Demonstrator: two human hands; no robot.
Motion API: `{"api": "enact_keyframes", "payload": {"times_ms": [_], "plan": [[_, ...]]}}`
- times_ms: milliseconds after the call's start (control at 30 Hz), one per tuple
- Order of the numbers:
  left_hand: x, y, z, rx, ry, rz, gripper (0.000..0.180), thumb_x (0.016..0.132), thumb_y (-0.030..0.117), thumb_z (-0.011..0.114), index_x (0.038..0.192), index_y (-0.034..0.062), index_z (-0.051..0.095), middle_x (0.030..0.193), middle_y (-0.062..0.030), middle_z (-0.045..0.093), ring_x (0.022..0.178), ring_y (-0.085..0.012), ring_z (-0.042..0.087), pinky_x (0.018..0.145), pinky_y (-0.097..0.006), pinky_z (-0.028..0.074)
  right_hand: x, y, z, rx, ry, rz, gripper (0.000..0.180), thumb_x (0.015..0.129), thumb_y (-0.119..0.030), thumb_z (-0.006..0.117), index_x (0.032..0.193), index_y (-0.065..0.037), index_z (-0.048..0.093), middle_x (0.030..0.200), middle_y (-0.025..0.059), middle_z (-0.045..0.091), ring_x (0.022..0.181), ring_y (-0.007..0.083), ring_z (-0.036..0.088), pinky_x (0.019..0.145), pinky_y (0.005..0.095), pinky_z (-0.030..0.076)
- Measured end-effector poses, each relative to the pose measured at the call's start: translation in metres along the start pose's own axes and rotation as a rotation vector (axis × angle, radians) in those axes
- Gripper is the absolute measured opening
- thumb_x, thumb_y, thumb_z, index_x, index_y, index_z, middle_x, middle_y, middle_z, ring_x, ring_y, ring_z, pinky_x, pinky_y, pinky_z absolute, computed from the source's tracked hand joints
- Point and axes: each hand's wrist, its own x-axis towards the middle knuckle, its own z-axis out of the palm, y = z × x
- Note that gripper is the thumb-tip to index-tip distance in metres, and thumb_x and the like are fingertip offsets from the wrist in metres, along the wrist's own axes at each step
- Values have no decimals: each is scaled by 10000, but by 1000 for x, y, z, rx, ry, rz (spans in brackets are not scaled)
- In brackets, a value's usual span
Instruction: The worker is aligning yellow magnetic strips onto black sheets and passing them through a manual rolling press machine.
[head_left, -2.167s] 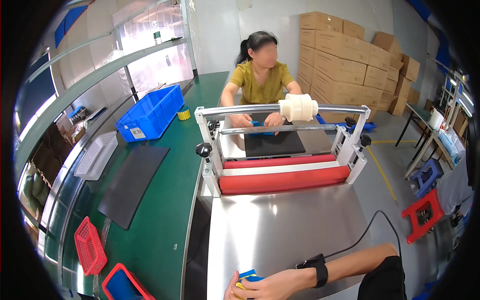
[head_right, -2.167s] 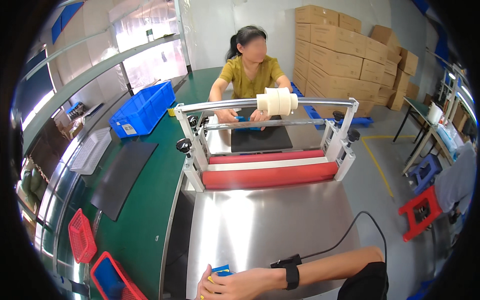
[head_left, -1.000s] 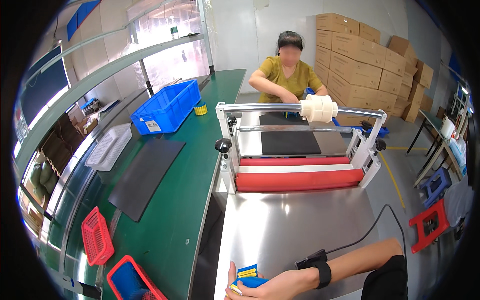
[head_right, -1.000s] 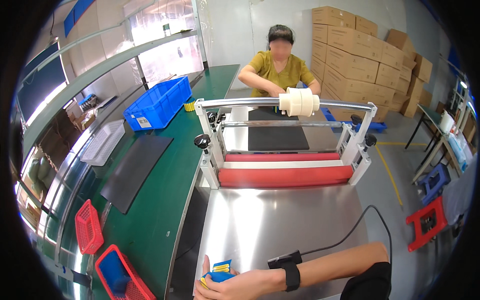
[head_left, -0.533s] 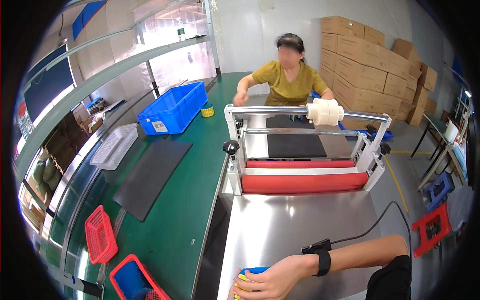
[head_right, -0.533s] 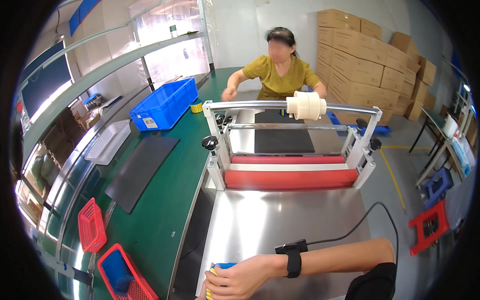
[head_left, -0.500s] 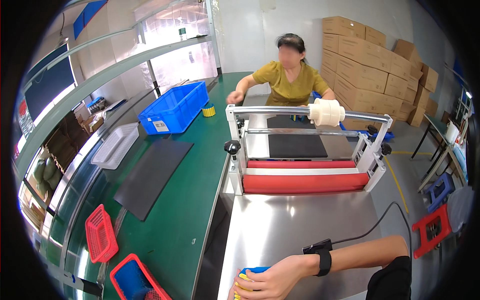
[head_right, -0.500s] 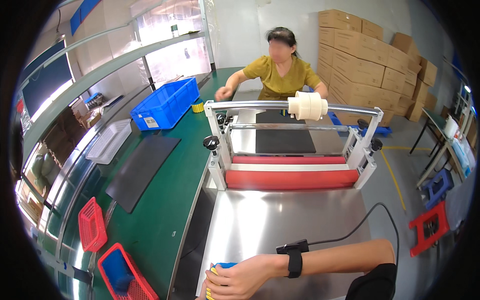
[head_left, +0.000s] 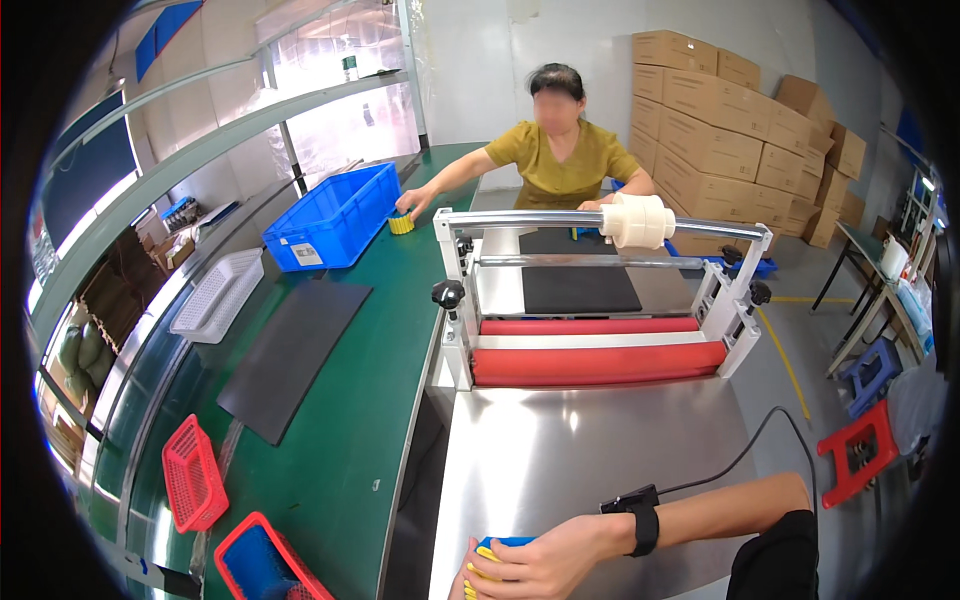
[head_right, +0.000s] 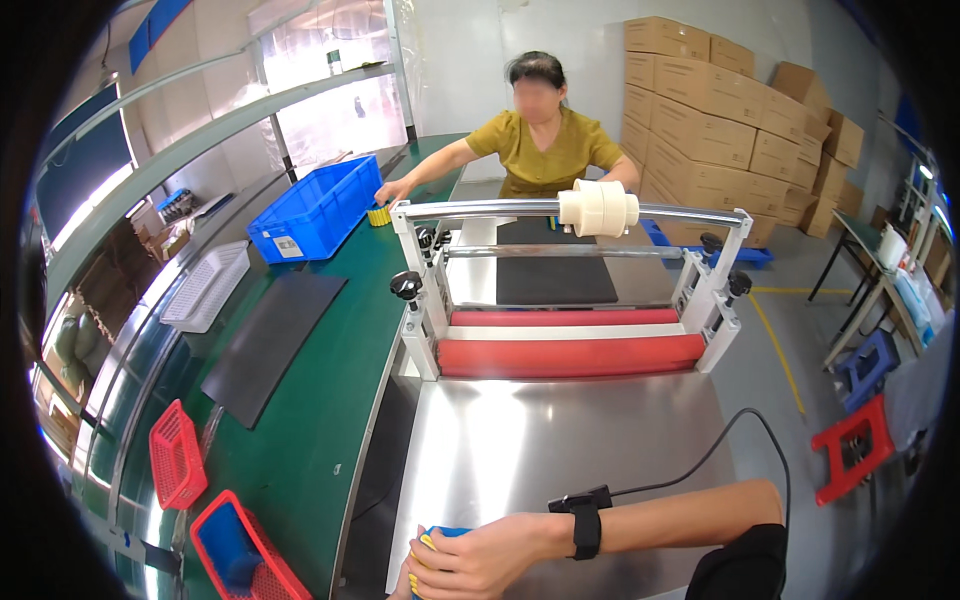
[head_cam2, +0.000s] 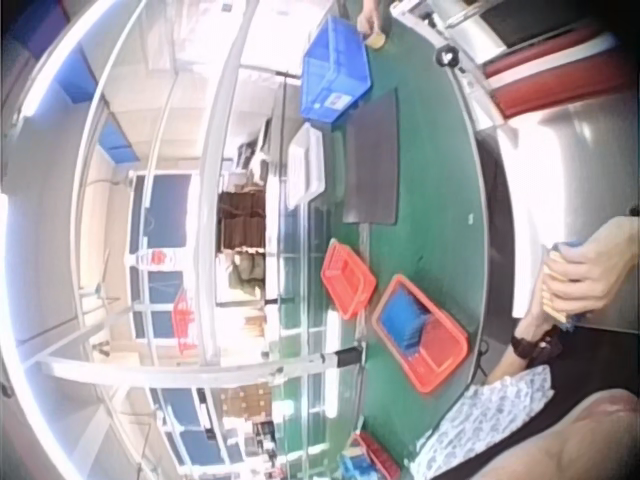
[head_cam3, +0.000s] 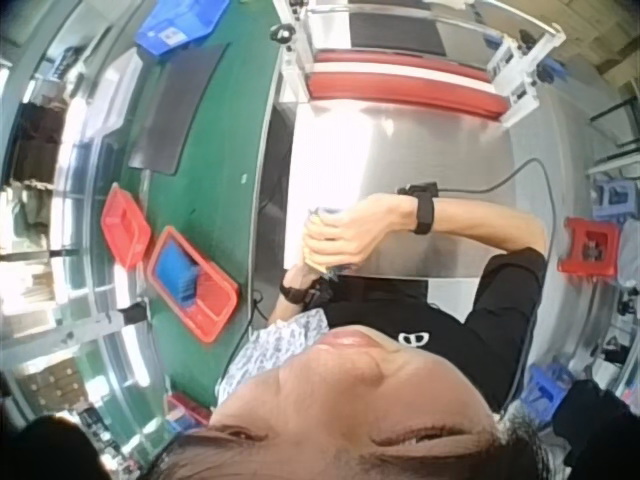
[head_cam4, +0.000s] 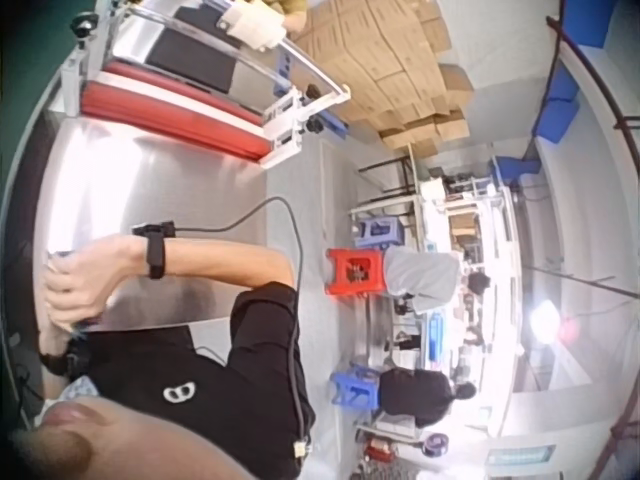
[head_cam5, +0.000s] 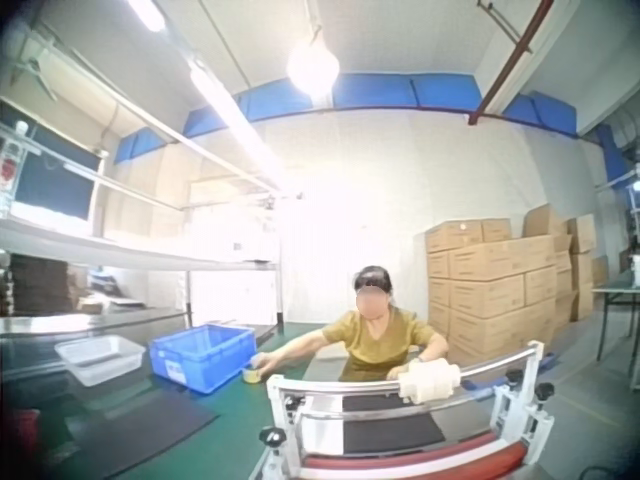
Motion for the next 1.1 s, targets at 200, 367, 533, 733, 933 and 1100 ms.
{"api": "enact_keyframes", "payload": {"times_ms": [200, 367, 533, 733, 933, 1100], "plan": [[12, 4, 0, 33, -48, -56, 465, 912, 353, 566, 1295, 90, 577, 1118, -102, 653, 1080, -208, 650, 903, -341, 553, -26, -7, 19, 98, -149, 36, 810, 838, -655, 580, 1289, 17, 546, 1255, 181, 628, 1127, 329, 633, 894, 391, 511], [21, 6, -2, 50, -78, -74, 457, 905, 331, 578, 1291, 86, 579, 1111, -103, 656, 1074, -209, 653, 900, -342, 553, -24, -4, 12, 21, -132, 61, 708, 873, -520, 622, 1308, 32, 548, 1277, 188, 621, 1174, 320, 623, 975, 434, 507], [30, 11, 0, 67, -113, -105, 451, 897, 309, 590, 1287, 83, 582, 1103, -103, 659, 1067, -210, 656, 897, -343, 552, -7, 5, 2, -38, 34, -4, 293, 959, -257, 507, 1100, -30, 628, 1032, 109, 659, 945, 243, 649, 822, 379, 516], [33, 13, 2, 87, -142, -136, 444, 888, 283, 604, 1282, 79, 585, 1095, -103, 663, 1060, -211, 659, 894, -344, 552, 1, -5, -3, -10, -17, -12, 295, 959, -263, 519, 1089, -21, 626, 1022, 104, 654, 944, 244, 648, 819, 374, 519], [36, 14, 4, 109, -172, -170, 438, 879, 256, 618, 1277, 75, 587, 1086, -104, 666, 1052, -212, 662, 891, -346, 552, -4, -22, 11, 35, -18, -18, 251, 951, -243, 528, 1043, -28, 620, 992, 97, 646, 940, 245, 644, 813, 367, 516], [41, 18, 5, 132, -196, -205, 435, 871, 234, 629, 1272, 72, 590, 1079, -104, 669, 1046, -213, 665, 888, -347, 552, -5, -25, 11, 42, -7, -11, 223, 951, -237, 529, 1012, -42, 618, 986, 93, 648, 937, 244, 644, 807, 366, 513]]}}
